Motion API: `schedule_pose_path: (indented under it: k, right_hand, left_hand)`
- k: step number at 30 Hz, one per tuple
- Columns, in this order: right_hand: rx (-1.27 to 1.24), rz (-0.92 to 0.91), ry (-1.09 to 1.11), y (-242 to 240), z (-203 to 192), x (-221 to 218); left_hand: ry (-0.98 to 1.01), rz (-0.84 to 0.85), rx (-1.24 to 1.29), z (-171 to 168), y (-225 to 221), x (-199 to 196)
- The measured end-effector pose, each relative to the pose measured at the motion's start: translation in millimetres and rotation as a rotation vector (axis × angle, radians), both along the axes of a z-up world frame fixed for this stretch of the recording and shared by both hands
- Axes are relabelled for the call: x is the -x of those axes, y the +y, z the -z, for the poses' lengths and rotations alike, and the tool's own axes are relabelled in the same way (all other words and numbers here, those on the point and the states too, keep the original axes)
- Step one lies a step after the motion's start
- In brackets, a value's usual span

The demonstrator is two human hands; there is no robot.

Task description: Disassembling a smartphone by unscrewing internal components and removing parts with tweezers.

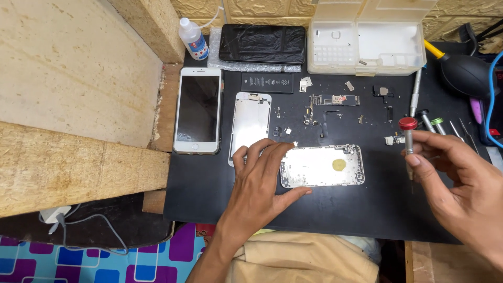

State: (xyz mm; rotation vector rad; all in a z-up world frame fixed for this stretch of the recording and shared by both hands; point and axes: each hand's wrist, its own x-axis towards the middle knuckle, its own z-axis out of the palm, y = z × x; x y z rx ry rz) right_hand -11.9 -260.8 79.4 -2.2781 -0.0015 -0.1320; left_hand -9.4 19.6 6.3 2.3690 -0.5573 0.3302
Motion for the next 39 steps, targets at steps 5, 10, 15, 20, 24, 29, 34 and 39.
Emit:
schedule_pose_path:
  k: [5,10,15,20,24,29,34,39]
  right_hand:
    - [-0.006,-0.091,-0.082,-0.8,8.7,-5.2]
    - [0.030,-0.101,-0.095,0.0,11.4,-6.7]
    - [0.057,-0.134,-0.148,-1.2,14.6,-7.3]
    - [0.119,-0.146,-0.161,-2.6,16.2,-7.2]
    - [0.107,-0.153,-0.162,-3.9,17.4,-6.3]
    - [0.112,-0.138,-0.163,-3.5,16.0,-5.0]
    - [0.107,-0.135,-0.164,-5.7,18.1,-4.4]
    - [0.103,-0.141,-0.174,-6.4,19.3,-3.9]
  left_hand:
    - [-0.006,0.027,-0.004,-2.8,1.2,-0.2]
    - [-0.010,0.036,-0.001,-3.1,1.6,-1.5]
    - [-0.024,0.057,0.018,-6.3,-0.6,-3.6]
    - [-0.006,0.076,-0.010,-3.7,-1.8,-3.9]
    - [-0.012,0.055,-0.008,-3.4,-2.2,-5.0]
    - [-0.035,0.030,-0.014,-3.8,-2.4,-5.0]
    - [-0.072,0.036,0.009,-5.3,-2.7,-4.0]
    - [-0.054,0.052,0.002,-4.8,-3.1,-3.9]
